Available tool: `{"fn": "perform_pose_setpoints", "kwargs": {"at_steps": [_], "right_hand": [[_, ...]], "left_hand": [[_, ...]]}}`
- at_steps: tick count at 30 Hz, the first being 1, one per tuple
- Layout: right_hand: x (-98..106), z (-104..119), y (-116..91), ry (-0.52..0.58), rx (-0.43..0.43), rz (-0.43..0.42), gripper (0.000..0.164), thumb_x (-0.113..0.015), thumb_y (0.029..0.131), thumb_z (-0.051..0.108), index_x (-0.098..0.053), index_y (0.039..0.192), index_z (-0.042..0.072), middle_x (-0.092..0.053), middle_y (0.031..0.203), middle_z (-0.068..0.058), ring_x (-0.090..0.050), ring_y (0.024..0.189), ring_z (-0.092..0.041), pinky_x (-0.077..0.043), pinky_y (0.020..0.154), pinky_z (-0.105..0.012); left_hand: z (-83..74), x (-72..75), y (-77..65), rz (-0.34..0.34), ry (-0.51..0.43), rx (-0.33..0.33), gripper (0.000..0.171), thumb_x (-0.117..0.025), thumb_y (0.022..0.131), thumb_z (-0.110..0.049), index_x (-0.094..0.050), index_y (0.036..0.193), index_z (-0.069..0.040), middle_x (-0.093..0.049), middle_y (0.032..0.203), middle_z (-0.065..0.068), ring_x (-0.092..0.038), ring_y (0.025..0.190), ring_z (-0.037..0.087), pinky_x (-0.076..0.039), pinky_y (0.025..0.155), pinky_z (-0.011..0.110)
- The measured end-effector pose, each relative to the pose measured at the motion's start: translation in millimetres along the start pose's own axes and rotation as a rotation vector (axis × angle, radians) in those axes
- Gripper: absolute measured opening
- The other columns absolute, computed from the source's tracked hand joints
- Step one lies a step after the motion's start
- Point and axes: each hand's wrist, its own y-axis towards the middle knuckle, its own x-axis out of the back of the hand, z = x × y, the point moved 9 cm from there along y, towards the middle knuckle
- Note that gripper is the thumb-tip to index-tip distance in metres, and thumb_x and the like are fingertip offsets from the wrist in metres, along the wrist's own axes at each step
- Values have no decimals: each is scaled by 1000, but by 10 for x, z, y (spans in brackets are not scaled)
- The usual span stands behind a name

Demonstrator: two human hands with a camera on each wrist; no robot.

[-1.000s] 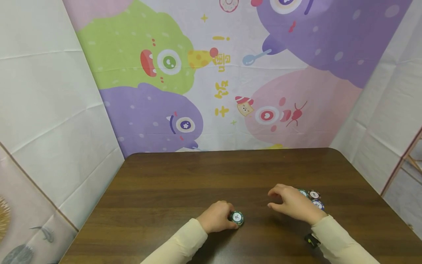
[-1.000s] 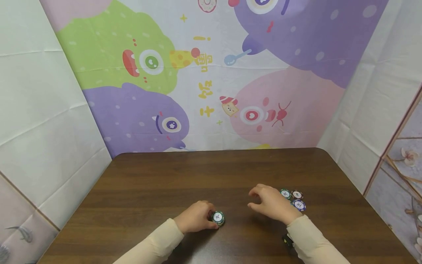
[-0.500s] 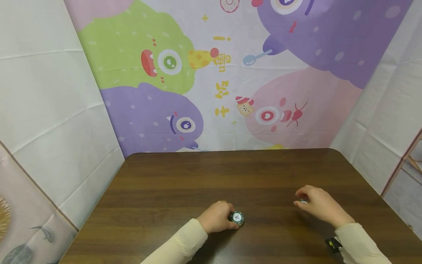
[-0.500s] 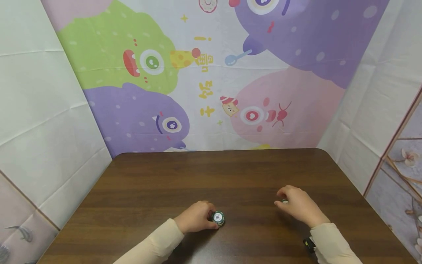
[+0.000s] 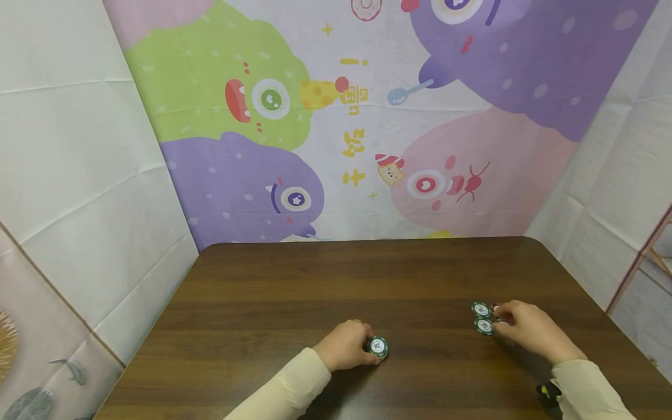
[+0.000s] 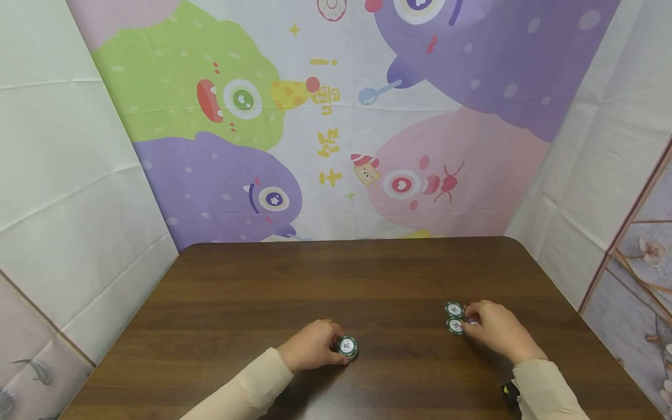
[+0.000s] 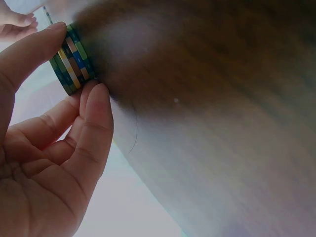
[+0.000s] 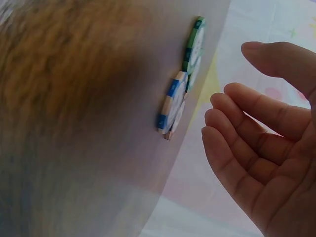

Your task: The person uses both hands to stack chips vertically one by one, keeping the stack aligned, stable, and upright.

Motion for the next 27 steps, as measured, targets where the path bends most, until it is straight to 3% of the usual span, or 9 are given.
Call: {"fn": "perform_pose_setpoints", "kwargs": {"at_steps": [5,12,27], "right_hand": [[-81,-34,35,6,3,37,30,-72,84,18,-69,101,-7,-70,95,-14,-66,83,-25,-54,73,-45],[-166,-38,106,-36,-4,70,26,-76,81,19,-71,93,-4,-69,88,-10,-60,75,-17,-52,68,-42],[-237,12,148,-72,3,115,32,-77,80,19,-69,96,-7,-65,89,-9,-60,78,-19,-53,72,-44]], "left_hand": [[3,-4,-2,4,-9,4,34,-85,74,-31,-72,97,-10,-66,85,-7,-52,75,2,-46,69,20],[-4,2,-10,8,-20,6,33,-85,75,-30,-72,98,-10,-66,85,-7,-51,75,2,-46,68,20],[-9,11,-19,6,-6,4,33,-85,75,-30,-72,98,-10,-66,86,-7,-52,75,2,-46,68,19]]}}
